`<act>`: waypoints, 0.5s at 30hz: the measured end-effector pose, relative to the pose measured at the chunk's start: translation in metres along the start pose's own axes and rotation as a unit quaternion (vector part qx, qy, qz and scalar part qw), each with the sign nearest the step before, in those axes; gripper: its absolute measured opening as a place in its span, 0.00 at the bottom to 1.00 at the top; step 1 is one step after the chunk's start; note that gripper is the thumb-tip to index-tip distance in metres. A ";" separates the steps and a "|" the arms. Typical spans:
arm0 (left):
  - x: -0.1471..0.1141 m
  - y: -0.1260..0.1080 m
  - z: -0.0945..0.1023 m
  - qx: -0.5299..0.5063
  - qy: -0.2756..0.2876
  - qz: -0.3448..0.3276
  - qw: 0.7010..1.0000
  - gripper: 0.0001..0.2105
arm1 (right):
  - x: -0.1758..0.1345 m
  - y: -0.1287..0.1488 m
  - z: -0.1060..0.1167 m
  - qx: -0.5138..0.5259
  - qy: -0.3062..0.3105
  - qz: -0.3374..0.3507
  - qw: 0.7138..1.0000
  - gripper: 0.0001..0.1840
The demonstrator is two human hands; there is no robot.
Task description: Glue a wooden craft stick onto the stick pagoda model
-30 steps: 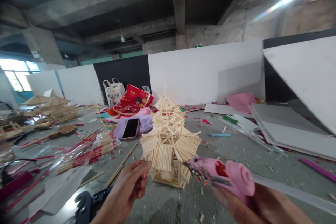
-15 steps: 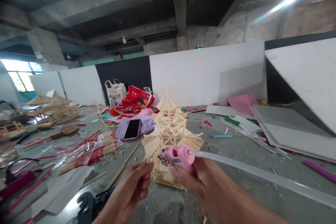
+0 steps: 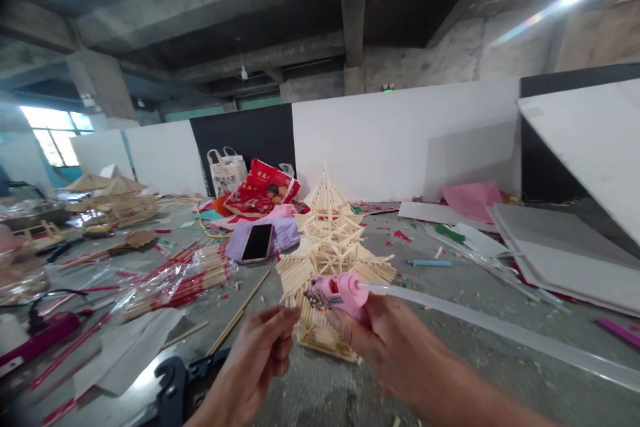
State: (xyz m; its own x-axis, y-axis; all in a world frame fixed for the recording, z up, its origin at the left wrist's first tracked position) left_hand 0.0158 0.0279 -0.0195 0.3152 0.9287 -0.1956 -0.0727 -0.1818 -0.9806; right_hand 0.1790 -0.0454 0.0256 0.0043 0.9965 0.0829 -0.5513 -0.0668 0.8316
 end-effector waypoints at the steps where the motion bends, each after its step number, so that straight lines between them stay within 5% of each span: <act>1: 0.000 0.000 0.000 -0.001 -0.002 0.001 1.000 0.13 | 0.001 0.000 0.000 0.003 0.001 0.003 1.000 0.26; 15: 0.000 0.001 0.001 0.001 0.002 -0.003 1.000 0.13 | 0.001 -0.004 0.000 0.012 -0.009 -0.024 1.000 0.26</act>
State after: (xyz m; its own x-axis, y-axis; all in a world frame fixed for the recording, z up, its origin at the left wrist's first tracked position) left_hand 0.0147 0.0283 -0.0201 0.3189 0.9286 -0.1896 -0.0718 -0.1758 -0.9818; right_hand 0.1815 -0.0439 0.0227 0.0453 0.9976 0.0522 -0.5305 -0.0203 0.8475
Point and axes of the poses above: each hand's wrist, its own x-axis towards the middle knuckle, its own z-axis out of the back of the hand, y = z × x, the point moved 4 cm from there along x, towards the middle knuckle, and after that the axes turned 14 degrees about x, right-handed, at the moved point
